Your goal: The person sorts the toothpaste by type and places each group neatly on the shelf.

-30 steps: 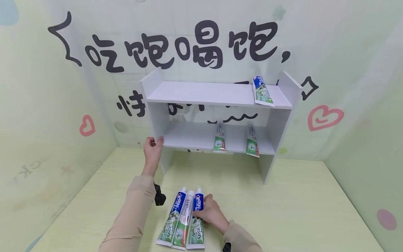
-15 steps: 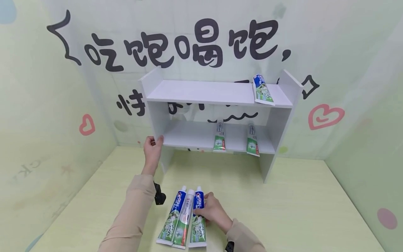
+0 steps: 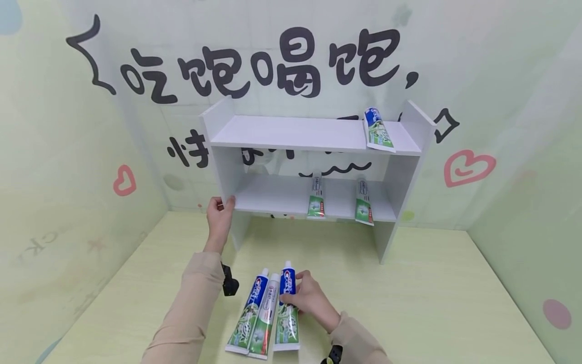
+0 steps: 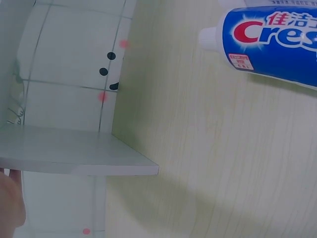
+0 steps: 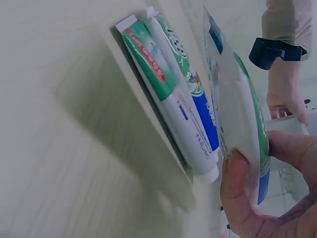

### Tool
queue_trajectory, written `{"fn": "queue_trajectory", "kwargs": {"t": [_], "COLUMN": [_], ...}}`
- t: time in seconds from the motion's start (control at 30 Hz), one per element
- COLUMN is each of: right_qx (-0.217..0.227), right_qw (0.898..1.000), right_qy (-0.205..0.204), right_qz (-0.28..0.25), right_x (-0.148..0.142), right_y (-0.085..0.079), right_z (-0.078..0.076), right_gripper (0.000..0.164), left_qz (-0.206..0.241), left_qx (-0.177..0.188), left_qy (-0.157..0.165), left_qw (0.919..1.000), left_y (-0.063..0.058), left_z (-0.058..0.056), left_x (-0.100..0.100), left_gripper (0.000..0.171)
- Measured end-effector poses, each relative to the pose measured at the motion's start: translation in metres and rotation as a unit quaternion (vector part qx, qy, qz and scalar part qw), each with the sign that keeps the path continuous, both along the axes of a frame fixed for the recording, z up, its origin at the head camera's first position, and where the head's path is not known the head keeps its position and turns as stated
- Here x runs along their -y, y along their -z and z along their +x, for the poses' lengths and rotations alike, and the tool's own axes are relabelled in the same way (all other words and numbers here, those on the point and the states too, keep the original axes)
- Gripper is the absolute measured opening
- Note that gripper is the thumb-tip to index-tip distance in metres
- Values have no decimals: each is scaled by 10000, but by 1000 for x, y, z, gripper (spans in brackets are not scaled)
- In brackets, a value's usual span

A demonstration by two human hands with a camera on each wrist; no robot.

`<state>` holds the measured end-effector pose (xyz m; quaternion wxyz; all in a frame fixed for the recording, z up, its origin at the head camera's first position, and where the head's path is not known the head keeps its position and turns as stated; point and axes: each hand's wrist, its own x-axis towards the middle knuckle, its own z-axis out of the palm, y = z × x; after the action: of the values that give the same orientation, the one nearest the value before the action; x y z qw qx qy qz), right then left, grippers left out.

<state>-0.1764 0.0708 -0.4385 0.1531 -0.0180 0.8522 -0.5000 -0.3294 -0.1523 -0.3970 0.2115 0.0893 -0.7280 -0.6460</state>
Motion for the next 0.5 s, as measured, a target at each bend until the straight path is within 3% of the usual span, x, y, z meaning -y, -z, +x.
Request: {"fn": "queue_trajectory", "kwargs": {"t": [0.5], "right_qx": [-191], "right_qw": [9997], "right_qy": [66], "right_qz": [-99], "right_x": [-3], "right_y": [-25], "right_z": [-3], "right_gripper": [67], "left_qz": [-17], "left_qx": [-12], "left_qy": [29], "left_qw": [10000], "left_y": [0], "left_z": [1], "left_x": [0], "left_gripper": [32]}}
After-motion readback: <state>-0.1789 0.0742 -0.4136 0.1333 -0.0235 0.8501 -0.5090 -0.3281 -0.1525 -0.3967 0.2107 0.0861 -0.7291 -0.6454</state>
